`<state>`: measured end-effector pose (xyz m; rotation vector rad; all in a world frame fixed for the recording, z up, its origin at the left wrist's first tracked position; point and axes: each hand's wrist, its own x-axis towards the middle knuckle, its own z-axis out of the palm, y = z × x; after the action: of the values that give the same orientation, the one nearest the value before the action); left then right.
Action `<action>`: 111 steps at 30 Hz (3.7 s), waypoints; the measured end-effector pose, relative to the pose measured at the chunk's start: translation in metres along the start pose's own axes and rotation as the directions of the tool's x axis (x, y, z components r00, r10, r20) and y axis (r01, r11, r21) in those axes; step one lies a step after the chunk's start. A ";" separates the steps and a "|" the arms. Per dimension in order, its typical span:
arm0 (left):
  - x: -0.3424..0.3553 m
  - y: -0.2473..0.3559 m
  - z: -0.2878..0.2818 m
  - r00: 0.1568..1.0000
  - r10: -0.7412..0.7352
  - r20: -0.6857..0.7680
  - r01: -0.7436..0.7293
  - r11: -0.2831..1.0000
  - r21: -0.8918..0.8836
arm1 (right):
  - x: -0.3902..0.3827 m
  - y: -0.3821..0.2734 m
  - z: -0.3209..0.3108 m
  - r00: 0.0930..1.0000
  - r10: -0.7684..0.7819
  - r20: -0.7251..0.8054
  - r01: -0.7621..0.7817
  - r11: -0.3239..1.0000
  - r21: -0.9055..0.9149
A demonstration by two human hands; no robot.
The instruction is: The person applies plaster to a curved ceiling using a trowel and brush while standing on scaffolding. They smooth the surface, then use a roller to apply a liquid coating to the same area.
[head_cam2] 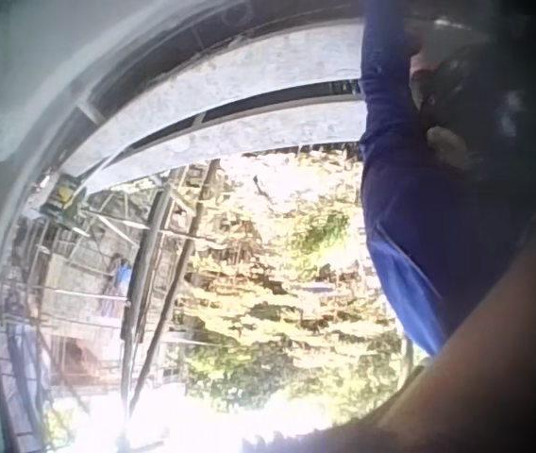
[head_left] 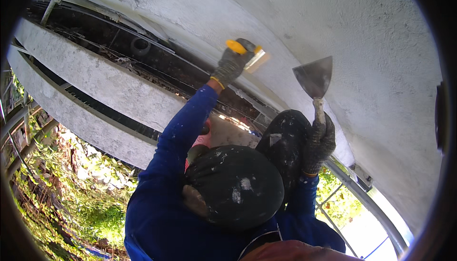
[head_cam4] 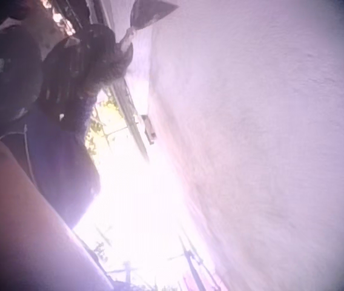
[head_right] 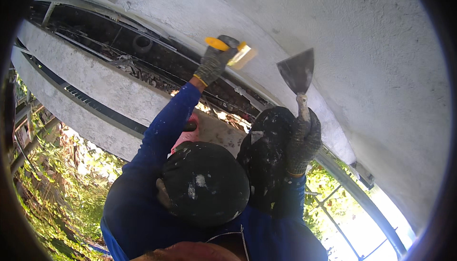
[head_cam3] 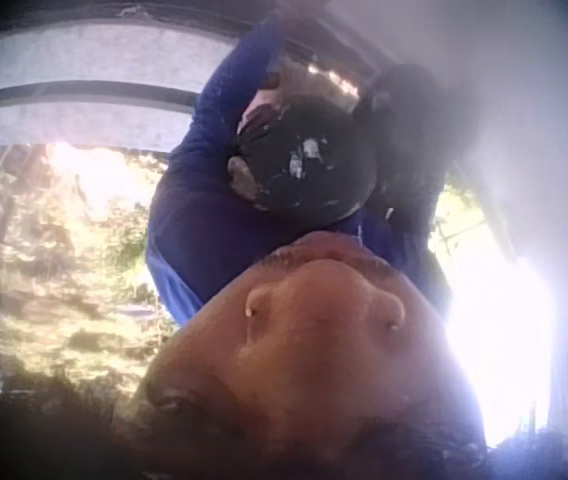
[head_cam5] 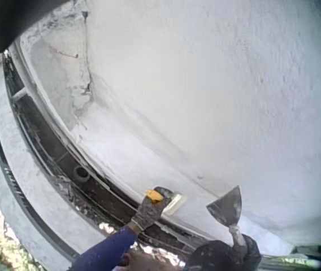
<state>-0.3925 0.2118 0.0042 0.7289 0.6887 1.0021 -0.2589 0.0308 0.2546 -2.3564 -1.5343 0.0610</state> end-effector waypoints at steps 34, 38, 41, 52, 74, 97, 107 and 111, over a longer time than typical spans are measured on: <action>0.052 0.008 -0.091 0.889 0.086 0.451 -0.369 -0.450 0.813 | -0.029 0.023 -0.052 0.994 -0.020 -0.107 -0.023 0.922 -0.386; 0.060 0.034 -0.162 0.926 0.274 0.260 -0.166 -0.323 0.932 | -0.033 0.031 -0.054 0.988 -0.128 -0.087 0.066 0.859 -0.507; 0.021 0.000 -0.072 0.765 0.033 0.643 -0.600 -0.325 0.731 | -0.032 0.028 -0.057 0.993 -0.051 -0.109 -0.003 0.895 -0.446; -0.002 0.000 -0.161 0.926 0.137 0.353 -0.271 -0.411 0.870 | -0.037 0.038 -0.059 0.995 0.082 -0.062 -0.096 0.955 -0.282; -0.015 0.053 -0.200 0.971 0.153 -0.181 0.032 0.672 0.740 | -0.055 0.065 -0.054 0.978 0.154 -0.138 -0.182 0.957 -0.225; 0.100 0.093 -0.150 0.861 0.075 0.503 -0.405 -0.495 0.768 | -0.044 0.038 -0.055 0.930 0.353 -0.103 -0.349 0.936 0.054; 0.082 0.083 -0.215 0.961 0.104 0.256 -0.196 -0.398 0.896 | -0.051 0.047 -0.058 0.993 0.089 -0.074 -0.109 0.936 -0.335; 0.050 0.104 -0.264 0.834 0.531 -0.152 0.101 0.123 0.987 | -0.052 0.046 -0.053 0.986 0.138 -0.099 -0.157 0.960 -0.230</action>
<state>-0.6323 0.3517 -0.0732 1.8747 1.8585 0.9051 -0.2290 -0.0459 0.2837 -2.6206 -1.3926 -0.1933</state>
